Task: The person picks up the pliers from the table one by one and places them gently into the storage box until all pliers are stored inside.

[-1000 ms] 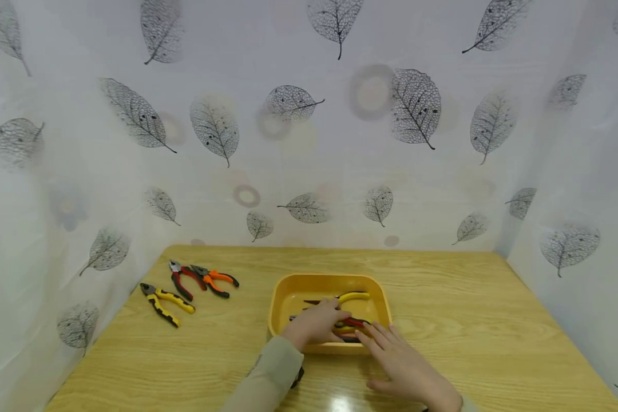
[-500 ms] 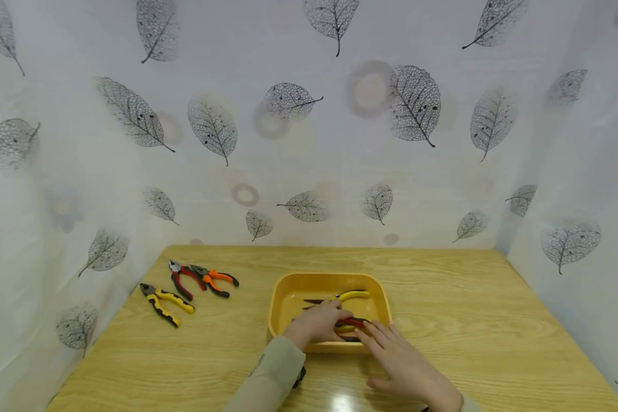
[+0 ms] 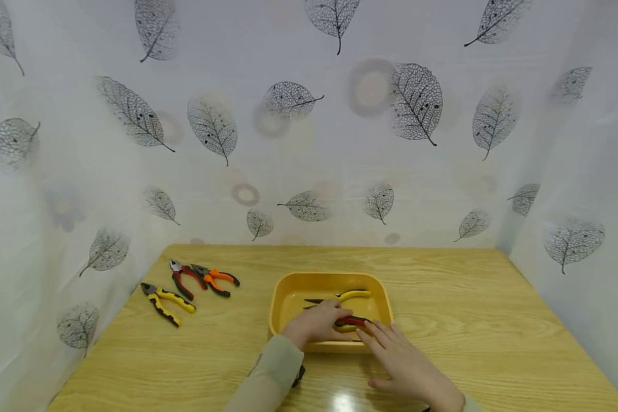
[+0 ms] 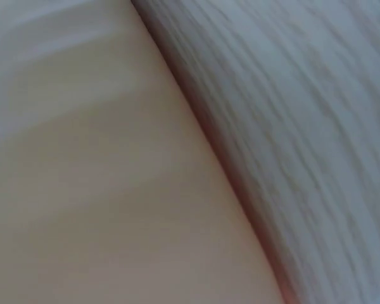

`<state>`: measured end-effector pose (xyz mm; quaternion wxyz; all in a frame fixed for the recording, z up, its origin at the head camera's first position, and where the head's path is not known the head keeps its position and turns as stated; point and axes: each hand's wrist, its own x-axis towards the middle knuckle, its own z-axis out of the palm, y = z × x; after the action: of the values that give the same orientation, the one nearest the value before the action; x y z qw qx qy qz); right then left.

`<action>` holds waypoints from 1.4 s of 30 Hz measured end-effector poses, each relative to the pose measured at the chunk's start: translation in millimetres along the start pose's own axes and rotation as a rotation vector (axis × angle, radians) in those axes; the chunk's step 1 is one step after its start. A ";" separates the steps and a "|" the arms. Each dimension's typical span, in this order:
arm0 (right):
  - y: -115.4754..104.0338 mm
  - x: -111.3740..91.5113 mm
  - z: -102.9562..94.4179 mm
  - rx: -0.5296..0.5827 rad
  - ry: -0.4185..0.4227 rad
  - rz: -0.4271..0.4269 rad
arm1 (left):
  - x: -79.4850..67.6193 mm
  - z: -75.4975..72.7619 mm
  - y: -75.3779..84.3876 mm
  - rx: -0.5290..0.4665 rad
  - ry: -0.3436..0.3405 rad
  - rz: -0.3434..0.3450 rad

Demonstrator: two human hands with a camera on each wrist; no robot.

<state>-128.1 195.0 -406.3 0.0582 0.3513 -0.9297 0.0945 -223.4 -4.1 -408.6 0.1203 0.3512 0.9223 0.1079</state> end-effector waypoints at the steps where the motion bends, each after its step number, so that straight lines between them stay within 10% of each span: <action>1: -0.1 0.0 -0.1 -0.001 0.000 0.002 | -0.3 -0.3 0.1 0.009 0.004 0.003; 14: 0.6 0.0 1.6 0.003 -0.002 0.003 | -10.4 -12.9 2.9 -0.007 0.075 0.024; 28: -0.2 0.7 0.0 0.006 -0.014 0.020 | -30.0 -30.5 -17.4 0.090 0.334 0.100; 42: -0.4 2.0 1.1 0.009 -0.020 0.031 | -52.8 -33.8 -44.0 0.052 0.354 0.047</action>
<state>-129.4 193.2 -406.9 0.0460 0.3380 -0.9351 0.0964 -222.6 -75.7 -381.3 -0.0554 0.3513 0.9230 0.1470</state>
